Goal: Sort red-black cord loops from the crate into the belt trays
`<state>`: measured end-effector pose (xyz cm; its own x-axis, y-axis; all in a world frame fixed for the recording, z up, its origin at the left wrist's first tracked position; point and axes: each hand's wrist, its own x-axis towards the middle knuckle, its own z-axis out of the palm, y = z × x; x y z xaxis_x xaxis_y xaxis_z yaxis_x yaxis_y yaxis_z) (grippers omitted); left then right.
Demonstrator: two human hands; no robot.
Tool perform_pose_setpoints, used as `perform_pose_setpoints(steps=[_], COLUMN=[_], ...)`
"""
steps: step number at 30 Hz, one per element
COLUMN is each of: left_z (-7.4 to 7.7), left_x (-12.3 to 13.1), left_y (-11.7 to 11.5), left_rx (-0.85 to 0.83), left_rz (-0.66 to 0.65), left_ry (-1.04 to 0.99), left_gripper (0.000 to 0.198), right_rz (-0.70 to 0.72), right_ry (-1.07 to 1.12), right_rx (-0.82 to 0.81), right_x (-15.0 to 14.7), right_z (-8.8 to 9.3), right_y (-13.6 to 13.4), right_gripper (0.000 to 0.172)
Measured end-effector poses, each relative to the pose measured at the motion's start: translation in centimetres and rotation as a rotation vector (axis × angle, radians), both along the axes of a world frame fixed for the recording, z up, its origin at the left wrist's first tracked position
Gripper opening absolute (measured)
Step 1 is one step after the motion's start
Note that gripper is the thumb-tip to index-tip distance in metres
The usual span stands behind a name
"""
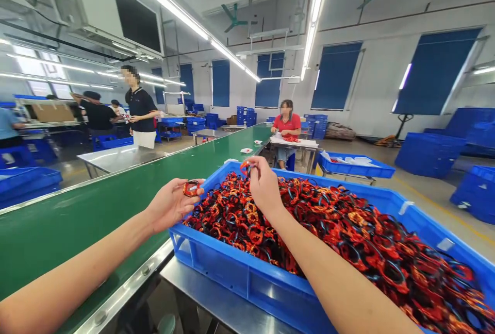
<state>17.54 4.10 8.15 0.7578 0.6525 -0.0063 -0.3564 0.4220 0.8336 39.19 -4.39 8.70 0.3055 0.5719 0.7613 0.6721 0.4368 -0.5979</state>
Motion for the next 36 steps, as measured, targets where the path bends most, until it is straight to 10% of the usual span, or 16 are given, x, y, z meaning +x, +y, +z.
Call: perform_pose_setpoints(steps=[10,20,36], left_z=[-1.2,-2.8,-6.1], left_x=[-6.7,-19.3,-27.4], left_y=[-1.0,-6.9,-10.4], left_rx=[-0.079,0.925,1.032], left_rz=[0.131,0.582,0.739], left_ry=[0.158,0.923,1.115], left_gripper=[0.029,0.045,0.031], right_rz=[0.083,0.100,0.030], right_ry=[-0.465,-0.488,-0.534], right_rx=[-0.182,-0.207,-0.269], right_x=[-2.8,-3.1,-3.1], right_z=[-1.7,-2.9,-3.7], right_y=[-0.7,-1.1,-1.3], right_gripper=[0.028,0.025,0.030])
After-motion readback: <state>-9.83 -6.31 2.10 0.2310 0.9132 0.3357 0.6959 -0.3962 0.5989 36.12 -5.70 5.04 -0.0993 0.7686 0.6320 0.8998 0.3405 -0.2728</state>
